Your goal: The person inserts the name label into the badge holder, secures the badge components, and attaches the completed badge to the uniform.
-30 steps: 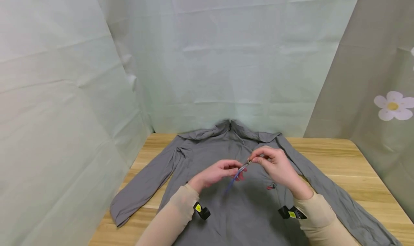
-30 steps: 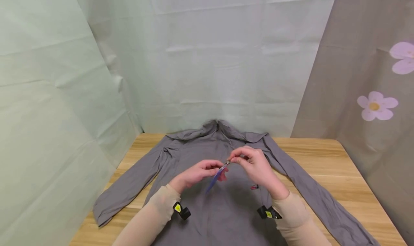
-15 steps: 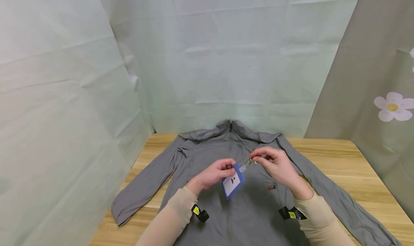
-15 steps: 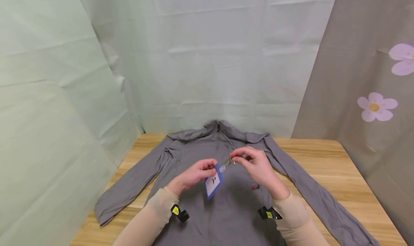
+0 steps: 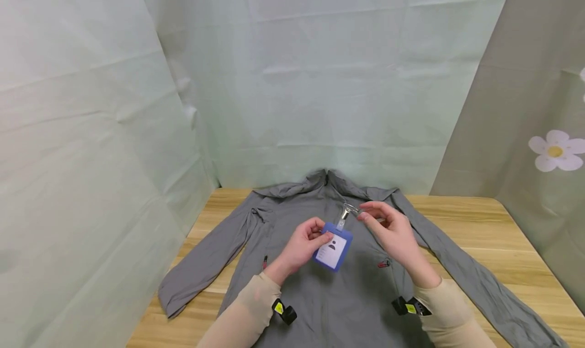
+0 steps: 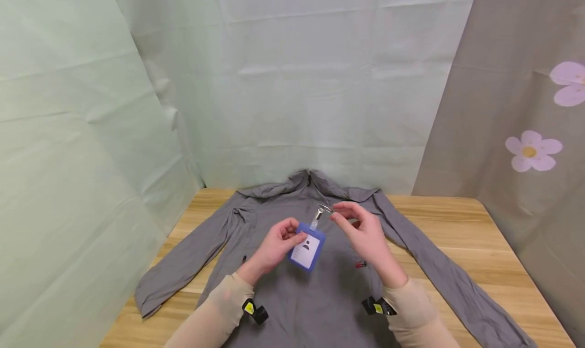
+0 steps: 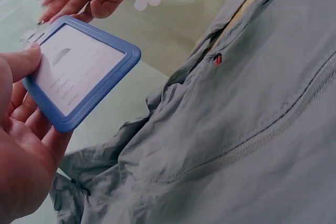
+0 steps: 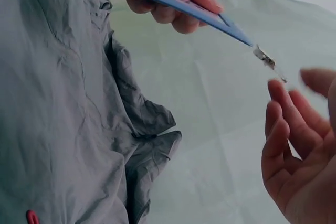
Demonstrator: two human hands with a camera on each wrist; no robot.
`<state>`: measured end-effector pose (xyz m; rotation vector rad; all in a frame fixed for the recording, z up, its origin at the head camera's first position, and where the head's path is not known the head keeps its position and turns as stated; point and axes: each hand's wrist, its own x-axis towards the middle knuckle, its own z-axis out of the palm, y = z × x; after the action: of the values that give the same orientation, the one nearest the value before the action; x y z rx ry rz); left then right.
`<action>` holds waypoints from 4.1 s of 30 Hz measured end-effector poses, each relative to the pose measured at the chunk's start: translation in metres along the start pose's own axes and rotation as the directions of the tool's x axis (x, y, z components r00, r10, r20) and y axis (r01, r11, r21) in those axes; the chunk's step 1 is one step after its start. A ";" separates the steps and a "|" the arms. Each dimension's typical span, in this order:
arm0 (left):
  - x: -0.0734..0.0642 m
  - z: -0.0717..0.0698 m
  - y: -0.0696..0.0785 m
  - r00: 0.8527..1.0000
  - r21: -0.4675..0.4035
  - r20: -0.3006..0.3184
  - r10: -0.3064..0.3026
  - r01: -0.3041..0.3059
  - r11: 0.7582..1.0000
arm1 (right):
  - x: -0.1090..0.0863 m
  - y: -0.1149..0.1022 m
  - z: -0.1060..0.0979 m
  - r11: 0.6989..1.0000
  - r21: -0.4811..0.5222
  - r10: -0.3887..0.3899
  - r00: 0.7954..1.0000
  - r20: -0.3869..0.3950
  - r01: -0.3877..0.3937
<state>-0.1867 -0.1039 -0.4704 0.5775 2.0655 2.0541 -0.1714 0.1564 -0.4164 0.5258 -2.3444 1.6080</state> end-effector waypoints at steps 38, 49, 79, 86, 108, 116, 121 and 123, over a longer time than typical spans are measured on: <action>0.017 0.011 0.027 0.909 0.384 -0.082 0.409 -0.350 0.854 | 0.007 -0.004 0.018 0.986 -0.157 0.060 0.998 -0.019 -0.062; 0.022 0.014 0.031 0.833 0.433 -0.021 0.553 -0.491 0.756 | 0.005 -0.011 0.027 0.976 -0.105 0.188 0.982 -0.030 -0.191; 0.022 0.011 0.029 0.710 0.588 0.037 0.703 -0.584 0.559 | -0.001 -0.020 0.049 0.968 0.014 0.250 0.968 -0.028 -0.250; 0.022 0.011 0.030 0.700 0.614 0.032 0.713 -0.577 0.539 | -0.002 -0.021 0.051 0.969 0.028 0.248 0.968 -0.036 -0.247; 0.021 0.019 0.030 0.832 0.303 -0.170 0.529 -0.467 0.831 | 0.002 -0.017 0.042 0.961 0.074 0.271 0.962 -0.037 -0.268; 0.027 0.018 0.031 0.953 0.014 -0.226 0.199 -0.202 0.979 | 0.007 -0.010 0.036 0.964 0.026 0.265 0.964 -0.025 -0.264; 0.036 0.016 0.030 0.965 -0.081 -0.245 0.100 -0.123 0.989 | 0.014 -0.001 0.028 0.972 -0.009 0.234 0.972 0.017 -0.234; 0.039 0.015 0.030 0.964 -0.104 -0.253 0.077 -0.106 0.989 | 0.018 0.004 0.024 0.971 -0.011 0.240 0.970 0.025 -0.240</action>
<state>-0.2124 -0.0760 -0.4354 0.4232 2.0624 2.3915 -0.1896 0.1329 -0.4213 0.2703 -2.5140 1.6995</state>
